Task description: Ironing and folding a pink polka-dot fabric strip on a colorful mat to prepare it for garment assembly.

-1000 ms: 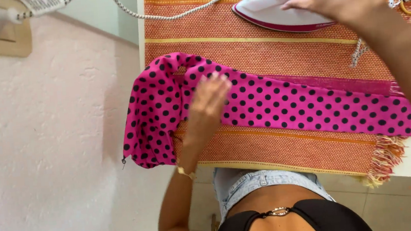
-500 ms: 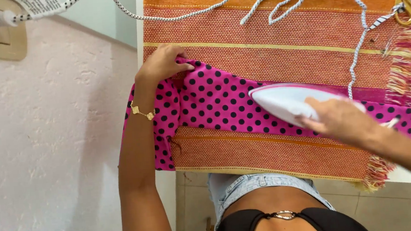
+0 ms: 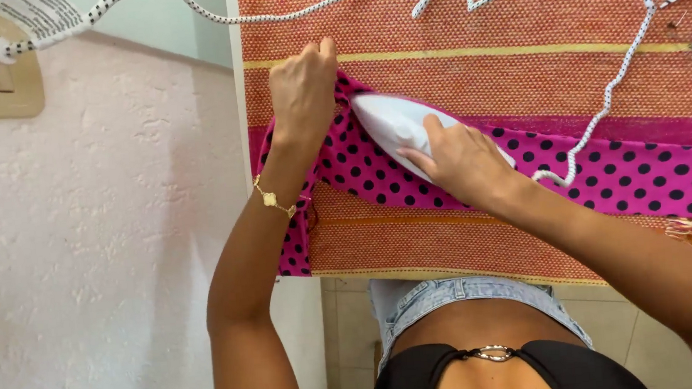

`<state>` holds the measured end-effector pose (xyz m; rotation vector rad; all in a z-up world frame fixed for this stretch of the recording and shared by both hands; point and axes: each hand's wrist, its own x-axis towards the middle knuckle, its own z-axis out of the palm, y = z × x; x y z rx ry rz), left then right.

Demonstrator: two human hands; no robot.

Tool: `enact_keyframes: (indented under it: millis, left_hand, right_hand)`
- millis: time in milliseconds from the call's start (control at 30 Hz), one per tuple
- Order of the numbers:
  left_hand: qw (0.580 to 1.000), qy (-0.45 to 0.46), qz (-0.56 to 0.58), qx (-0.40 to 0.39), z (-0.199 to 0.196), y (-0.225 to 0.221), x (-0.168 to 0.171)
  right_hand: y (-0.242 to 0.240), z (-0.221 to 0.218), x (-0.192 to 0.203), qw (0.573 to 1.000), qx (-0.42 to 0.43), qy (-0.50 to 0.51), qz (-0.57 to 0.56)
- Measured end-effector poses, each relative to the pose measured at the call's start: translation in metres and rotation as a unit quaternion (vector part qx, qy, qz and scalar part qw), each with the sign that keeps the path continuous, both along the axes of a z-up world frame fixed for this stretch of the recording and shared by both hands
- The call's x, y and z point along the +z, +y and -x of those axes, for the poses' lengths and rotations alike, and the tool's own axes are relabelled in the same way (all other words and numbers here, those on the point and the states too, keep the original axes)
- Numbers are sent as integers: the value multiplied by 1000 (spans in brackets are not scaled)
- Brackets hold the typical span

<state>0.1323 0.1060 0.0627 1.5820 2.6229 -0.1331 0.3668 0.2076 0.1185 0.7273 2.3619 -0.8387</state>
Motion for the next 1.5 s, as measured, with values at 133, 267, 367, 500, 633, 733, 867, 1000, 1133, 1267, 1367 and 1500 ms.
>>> enact_keyframes:
  millis: [133,267,367,500,633,733,867,1000,1133,1267,1367,1500]
  left_hand:
    - [996,-12,69,55,-4,-2,-1]
    - [992,-93,2,90,-7,-9,-13]
    - [983,-92,-133,92,-9,-11,-13]
    - [977,-49,-203,32,-48,-23,12]
    - [925,-217,-303,71,-131,-67,36]
    - [917,-256,-293,91,-169,-87,-1]
    - [877,-327,-318,152,-203,-119,11]
    - [746,-486,-289,352,-225,-164,19]
    - [310,-695,-445,472,-223,-162,31]
    - [194,-693,-535,443,-219,-151,-26]
    - [178,-653,-588,443,-201,-143,-59]
    - [281,-482,-629,541,-181,-143,-58]
  right_hand:
    - [-7,33,-15,996,-48,59,-40]
    - [-5,10,-9,998,-22,41,-34]
    - [-5,20,9,999,-32,-2,-11]
    - [-2,20,9,998,-54,29,-6]
    - [-3,-23,8,999,-29,0,-25]
    - [13,-9,0,995,-91,22,-46]
    - [-10,-57,13,998,-37,-41,-7]
    - [-9,-116,5,998,2,-51,-34]
    - [4,-139,2,999,6,-46,-20]
    - [17,-150,-5,999,14,-34,-13]
    - [34,-141,-9,995,70,-23,-62]
    - [45,-103,-1,992,45,80,-90]
